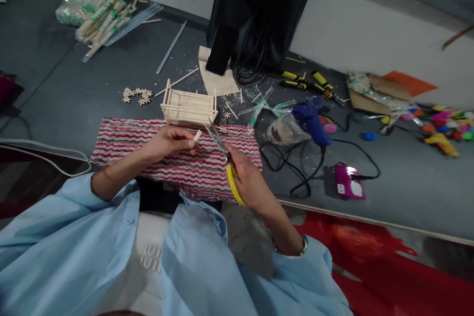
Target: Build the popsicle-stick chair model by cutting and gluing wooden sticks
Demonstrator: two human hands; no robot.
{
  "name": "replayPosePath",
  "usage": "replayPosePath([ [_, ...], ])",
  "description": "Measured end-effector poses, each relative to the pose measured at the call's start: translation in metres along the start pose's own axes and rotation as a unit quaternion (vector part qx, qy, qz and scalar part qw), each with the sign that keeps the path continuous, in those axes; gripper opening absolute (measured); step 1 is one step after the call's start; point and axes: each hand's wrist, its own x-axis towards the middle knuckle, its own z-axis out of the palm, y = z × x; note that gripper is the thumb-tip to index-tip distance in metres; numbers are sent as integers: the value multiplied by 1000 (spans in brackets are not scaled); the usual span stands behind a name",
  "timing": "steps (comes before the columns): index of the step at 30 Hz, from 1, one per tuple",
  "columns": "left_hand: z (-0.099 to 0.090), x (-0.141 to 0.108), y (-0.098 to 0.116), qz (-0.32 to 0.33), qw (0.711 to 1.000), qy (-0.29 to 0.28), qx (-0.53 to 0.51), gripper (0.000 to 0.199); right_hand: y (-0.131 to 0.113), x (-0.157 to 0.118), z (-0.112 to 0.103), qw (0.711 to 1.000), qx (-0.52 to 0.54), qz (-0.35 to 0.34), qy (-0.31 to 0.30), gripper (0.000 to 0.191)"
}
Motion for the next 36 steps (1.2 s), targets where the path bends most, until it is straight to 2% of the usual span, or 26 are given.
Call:
replayPosePath([
  [6,0,-1,0,11,1000,0,-15,37,-1,12,1,998,-22,39,32,41],
  [10,1,-1,1,19,1000,-7,-11,36,-5,19,0,998,-25,55,16,31],
  [13,2,-2,0,18,1000,-15,-2,35,-8,22,0,998,-44,42,6,28],
  [29,1,-2,-3,66,996,-47,30,30,-11,34,-1,997,-76,-2,-5,30],
  [36,2,-3,-2,51,997,-41,45,35,-10,33,1,996,-82,13,-19,33],
])
